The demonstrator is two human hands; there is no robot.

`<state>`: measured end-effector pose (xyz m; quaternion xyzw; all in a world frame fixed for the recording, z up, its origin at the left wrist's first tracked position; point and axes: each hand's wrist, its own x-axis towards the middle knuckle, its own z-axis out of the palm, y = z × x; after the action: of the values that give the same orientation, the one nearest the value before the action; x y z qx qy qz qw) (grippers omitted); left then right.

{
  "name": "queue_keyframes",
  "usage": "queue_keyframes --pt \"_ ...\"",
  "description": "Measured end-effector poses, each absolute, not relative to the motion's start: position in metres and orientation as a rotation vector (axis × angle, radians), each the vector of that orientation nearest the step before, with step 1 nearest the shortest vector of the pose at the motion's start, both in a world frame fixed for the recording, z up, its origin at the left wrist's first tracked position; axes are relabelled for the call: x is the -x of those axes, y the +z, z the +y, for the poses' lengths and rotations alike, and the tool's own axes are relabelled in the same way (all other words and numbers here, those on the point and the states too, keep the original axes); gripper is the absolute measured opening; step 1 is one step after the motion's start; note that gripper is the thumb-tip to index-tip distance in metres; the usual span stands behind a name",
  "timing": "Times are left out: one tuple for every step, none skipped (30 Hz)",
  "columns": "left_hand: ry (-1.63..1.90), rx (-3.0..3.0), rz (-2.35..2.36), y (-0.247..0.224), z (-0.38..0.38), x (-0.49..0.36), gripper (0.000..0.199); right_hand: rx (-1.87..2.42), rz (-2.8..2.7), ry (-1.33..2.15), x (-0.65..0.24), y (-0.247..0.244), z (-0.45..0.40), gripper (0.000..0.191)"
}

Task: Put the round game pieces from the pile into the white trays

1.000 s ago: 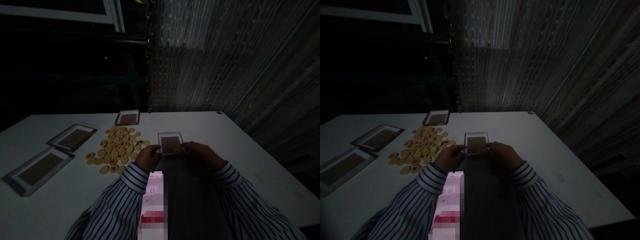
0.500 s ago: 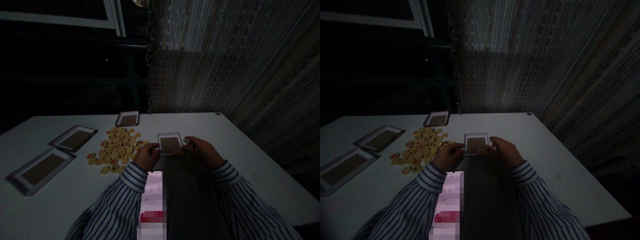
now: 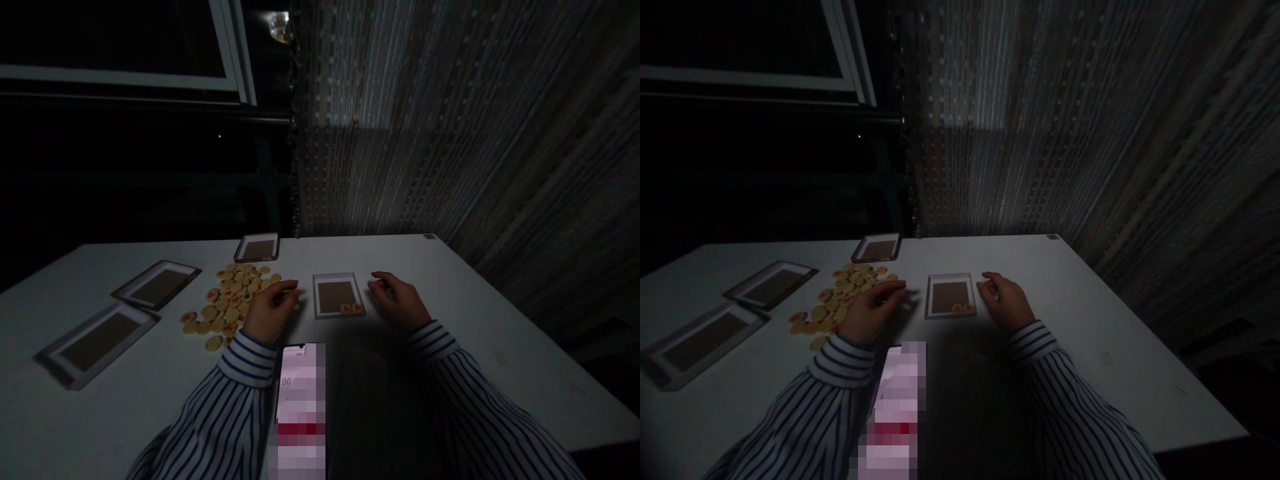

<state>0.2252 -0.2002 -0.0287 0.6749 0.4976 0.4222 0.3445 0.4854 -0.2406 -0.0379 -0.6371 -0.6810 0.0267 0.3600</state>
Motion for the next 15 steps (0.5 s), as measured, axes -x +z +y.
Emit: queue_keyframes --pt "1.112 -1.750 1.299 -0.026 -0.202 -0.221 0.039 1.636 -1.736 0.079 -0.486 -0.038 -0.241 0.035" --pt "1.090 -1.753 1.314 -0.023 -0.203 -0.217 0.041 1.631 -1.718 0.085 -0.486 -0.038 -0.241 0.037" --pt "1.087 -1.756 1.358 -0.020 -0.204 -0.212 0.041 1.628 -1.703 0.085 -0.486 -0.039 -0.241 0.040" --pt "1.093 -1.771 1.393 -0.017 -0.205 -0.207 0.040 1.627 -1.692 0.082 -0.486 -0.039 -0.241 0.041" --pt "1.121 -1.782 1.415 -0.015 -0.206 -0.201 0.040 1.627 -1.682 0.073 -0.486 -0.039 -0.241 0.043" --pt "1.148 -1.792 1.431 -0.013 -0.206 -0.196 0.040 1.627 -1.678 0.066 -0.487 -0.040 -0.240 0.043" --pt "1.166 -1.803 1.445 -0.012 -0.207 -0.191 0.039 1.626 -1.676 0.058 -0.487 -0.040 -0.240 0.043" --pt "1.171 -1.811 1.459 -0.011 -0.208 -0.186 0.039 1.624 -1.675 0.050 -0.487 -0.040 -0.240 0.042" --pt "1.168 -1.813 1.482 -0.011 -0.209 -0.181 0.039 1.624 -1.677 0.044 -0.487 -0.040 -0.240 0.041" --pt "1.171 -1.806 1.514 -0.012 -0.209 -0.177 0.039 1.623 -1.680 0.040 -0.487 -0.040 -0.239 0.040" --pt "1.178 -1.799 1.539 -0.013 -0.210 -0.172 0.039 1.622 -1.683 0.039 -0.487 -0.040 -0.239 0.039" --pt "1.180 -1.796 1.554 -0.014 -0.211 -0.168 0.039 1.622 -1.687 0.040 -0.487 -0.040 -0.239 0.038" --pt "1.180 -1.800 1.567 -0.015 -0.211 -0.164 0.040 1.622 -1.687 0.042 -0.487 -0.039 -0.239 0.038" --pt "1.166 -1.812 1.577 -0.017 -0.212 -0.161 0.040 1.623 -1.686 0.045 -0.487 -0.037 -0.239 0.038" --pt "1.162 -1.822 1.583 -0.018 -0.212 -0.157 0.041 1.624 -1.684 0.050 -0.486 -0.035 -0.239 0.038"
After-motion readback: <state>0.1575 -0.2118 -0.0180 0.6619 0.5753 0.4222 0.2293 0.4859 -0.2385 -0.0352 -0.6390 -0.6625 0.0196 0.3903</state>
